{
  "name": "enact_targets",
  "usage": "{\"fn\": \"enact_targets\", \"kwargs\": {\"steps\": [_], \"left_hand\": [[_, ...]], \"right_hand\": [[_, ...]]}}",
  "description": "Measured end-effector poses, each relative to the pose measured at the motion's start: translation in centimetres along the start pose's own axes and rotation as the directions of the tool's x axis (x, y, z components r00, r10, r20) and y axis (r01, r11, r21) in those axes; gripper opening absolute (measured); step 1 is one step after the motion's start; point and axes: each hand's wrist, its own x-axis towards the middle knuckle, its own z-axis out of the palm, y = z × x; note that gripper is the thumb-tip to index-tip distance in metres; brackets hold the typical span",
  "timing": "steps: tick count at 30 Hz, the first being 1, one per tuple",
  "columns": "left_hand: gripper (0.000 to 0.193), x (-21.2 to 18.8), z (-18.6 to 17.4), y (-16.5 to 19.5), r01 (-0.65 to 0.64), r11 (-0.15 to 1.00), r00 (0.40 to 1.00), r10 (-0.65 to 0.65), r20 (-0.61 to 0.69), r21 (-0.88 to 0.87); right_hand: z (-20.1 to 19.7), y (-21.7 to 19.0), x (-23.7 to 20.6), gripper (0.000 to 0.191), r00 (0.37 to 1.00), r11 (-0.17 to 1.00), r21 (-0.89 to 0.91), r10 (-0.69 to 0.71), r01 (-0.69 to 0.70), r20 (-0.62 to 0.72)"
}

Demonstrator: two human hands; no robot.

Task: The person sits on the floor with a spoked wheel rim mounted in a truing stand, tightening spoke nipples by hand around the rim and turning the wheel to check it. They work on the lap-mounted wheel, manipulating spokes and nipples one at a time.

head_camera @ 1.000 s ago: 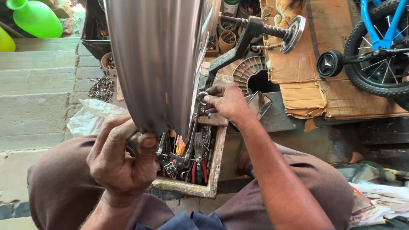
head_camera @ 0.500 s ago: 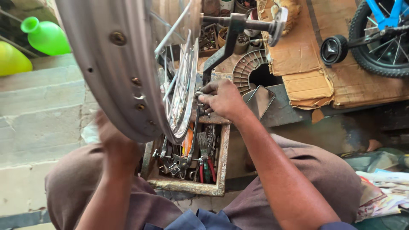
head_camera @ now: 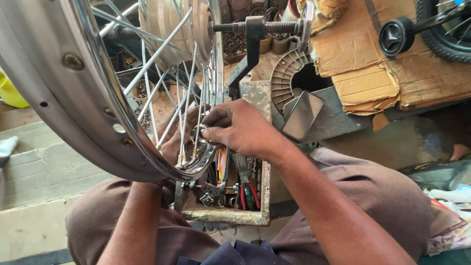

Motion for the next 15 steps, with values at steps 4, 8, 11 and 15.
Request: {"fn": "enact_targets", "kwargs": {"steps": [4,8,11,15], "left_hand": [[0.065,-0.2,0.4,0.5,0.04,0.997,0.997,-0.035,-0.065,0.071],[0.055,-0.4,0.7,0.8,-0.075,0.997,0.996,0.076,-0.054,0.024],[0.038,-0.8,1.1,1.2,-0.073,0.994,0.986,0.083,-0.144,0.076],[0.023,-1.3,1.9,2.1,-0.016,0.937,0.956,0.117,-0.269,0.35]], "right_hand": [[0.9,0.9,0.3,0.029,0.999,0.999,0.052,0.006,-0.005,-0.033],[2.0,1.9,0.1,0.029,0.996,0.998,0.051,-0.027,0.032,-0.089],[2.8,2.4,-0.3,0.029,0.991,0.994,0.057,-0.084,0.09,-0.104],[3.2,2.1,-0.8,0.028,0.988,0.997,0.012,-0.071,0.073,-0.138]]}}
